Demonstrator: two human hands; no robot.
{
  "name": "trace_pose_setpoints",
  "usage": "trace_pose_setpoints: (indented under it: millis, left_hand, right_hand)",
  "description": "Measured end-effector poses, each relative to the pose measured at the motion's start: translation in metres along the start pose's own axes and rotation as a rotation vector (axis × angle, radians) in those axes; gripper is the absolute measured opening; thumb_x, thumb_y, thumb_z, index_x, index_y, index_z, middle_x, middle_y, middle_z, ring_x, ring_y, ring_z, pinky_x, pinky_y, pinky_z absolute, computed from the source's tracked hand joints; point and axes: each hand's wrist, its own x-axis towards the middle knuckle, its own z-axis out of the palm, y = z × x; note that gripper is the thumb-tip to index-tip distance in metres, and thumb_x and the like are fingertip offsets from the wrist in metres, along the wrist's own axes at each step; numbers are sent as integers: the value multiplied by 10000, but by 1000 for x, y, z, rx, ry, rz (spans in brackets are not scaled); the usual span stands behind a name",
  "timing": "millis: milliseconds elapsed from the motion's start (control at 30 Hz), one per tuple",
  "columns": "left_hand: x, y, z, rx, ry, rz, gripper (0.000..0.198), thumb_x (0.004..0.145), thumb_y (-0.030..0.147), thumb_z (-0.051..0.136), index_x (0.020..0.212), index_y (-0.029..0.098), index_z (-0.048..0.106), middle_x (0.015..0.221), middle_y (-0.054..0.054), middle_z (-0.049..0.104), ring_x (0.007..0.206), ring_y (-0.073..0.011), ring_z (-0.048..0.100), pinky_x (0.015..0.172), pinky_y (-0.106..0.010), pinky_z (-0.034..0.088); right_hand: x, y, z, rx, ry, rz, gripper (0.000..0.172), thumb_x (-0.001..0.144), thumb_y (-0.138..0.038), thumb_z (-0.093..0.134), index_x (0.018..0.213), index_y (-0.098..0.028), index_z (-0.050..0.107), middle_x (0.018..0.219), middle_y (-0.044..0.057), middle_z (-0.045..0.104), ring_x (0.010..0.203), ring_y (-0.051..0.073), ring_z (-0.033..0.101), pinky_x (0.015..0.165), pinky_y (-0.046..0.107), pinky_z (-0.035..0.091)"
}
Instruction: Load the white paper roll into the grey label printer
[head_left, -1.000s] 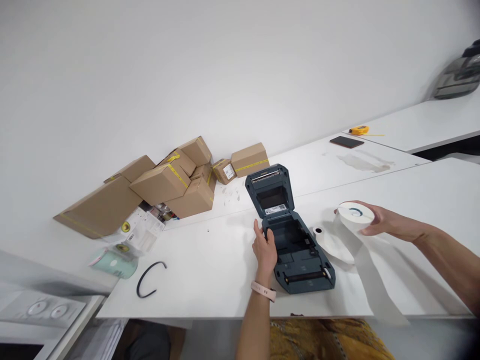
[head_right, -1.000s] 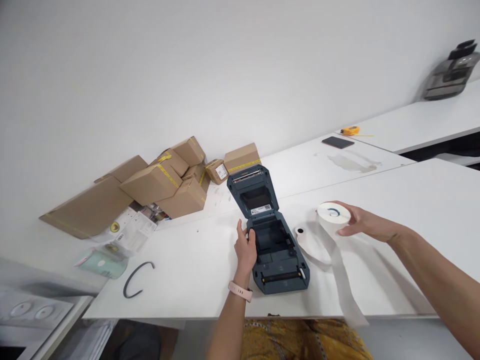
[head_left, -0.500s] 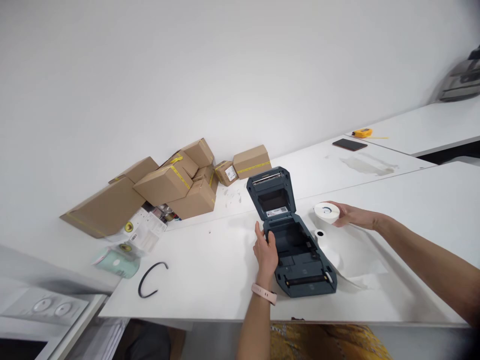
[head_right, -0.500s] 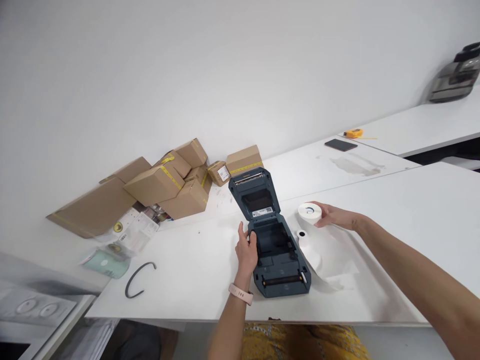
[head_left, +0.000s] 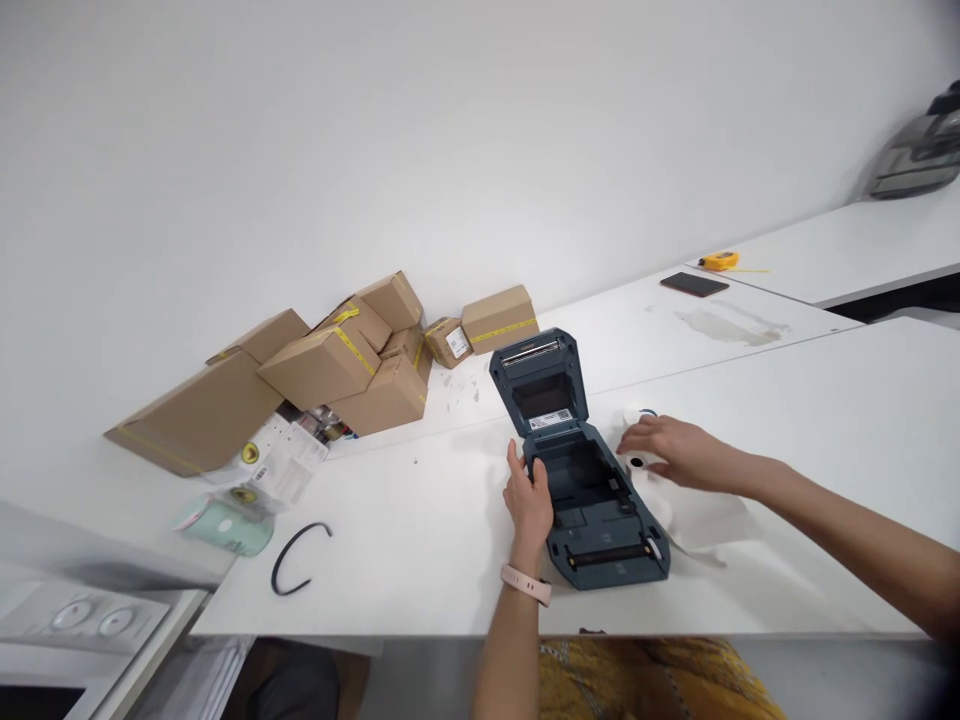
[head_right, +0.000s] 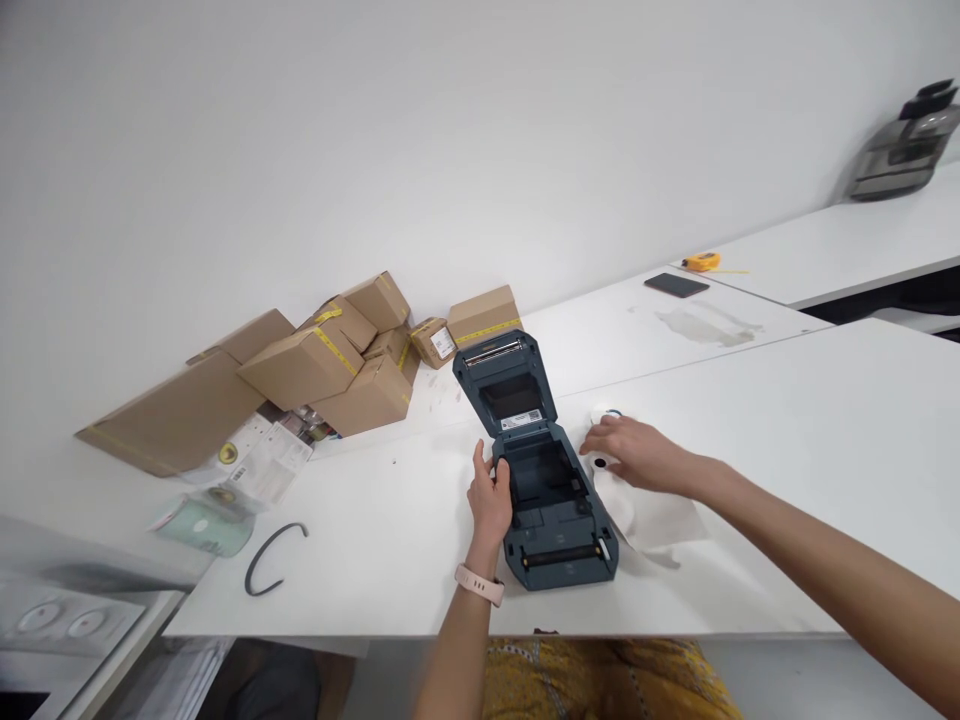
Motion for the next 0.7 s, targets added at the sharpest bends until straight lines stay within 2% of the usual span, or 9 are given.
trace_pose_setpoints:
  millis: [100,200,300,400,500,600,700]
  left_hand:
    - [-1,1,0,0,3,-2,608,993,449,382,1552,224,298,1425,-143,613,1296,-294,588,1058,-415,419]
    - [-1,1,-1,3,1,0,602,992,438,377,1547,215,309,1421,-148,615,1304,-304,580,1071,-437,407]
    - [-1,1,-1,5,3,3,599,991,437,374,1543,212,314,1415,-148,620,1291,-303,589,1067,-439,412]
    - [-1,1,-1,9,5,4,604,989,438,376,1544,207,309,1412,-148,623,1295,-303,586,1063,-439,417]
    - [-1,2,0,17,9,5,601,986,432,385,1540,211,317,1406,-148,627,1302,-308,580,1063,-443,417]
    - [-1,1,0,27,13,9,602,980,412,399,1537,198,324,1405,-156,625,1305,-311,579,1069,-444,412]
    - [1,0,0,37,14,9,603,975,402,414,1535,199,326,1404,-159,626,1301,-311,587,1067,-444,418]
  right_hand:
    - [7,-16,23,-253,-56,-40,420,638,-13,625,1002,-193,732,1057,129,757,1046,337,635,863,435,439]
    - [9,-20,30,-300,-71,-13,326,660,-2,621,920,-169,726,885,136,760,960,331,654,848,436,417]
    - [1,-20,18,-232,-82,6,271,744,-108,625,990,-182,712,881,116,751,907,312,661,849,431,429]
    - [-12,-26,-6,-7,-94,61,329,791,-246,613,1115,-227,668,965,89,728,895,287,661,813,389,465]
    - [-17,-44,-29,207,-88,69,375,828,-359,600,1185,-244,622,999,76,692,909,266,658,790,349,485]
    - [-6,-70,-40,304,-116,45,431,832,-415,618,1224,-237,601,980,65,676,883,247,658,781,331,487]
    - [19,-92,-40,254,-160,2,451,806,-337,629,1240,-217,595,952,62,686,829,237,659,717,314,469]
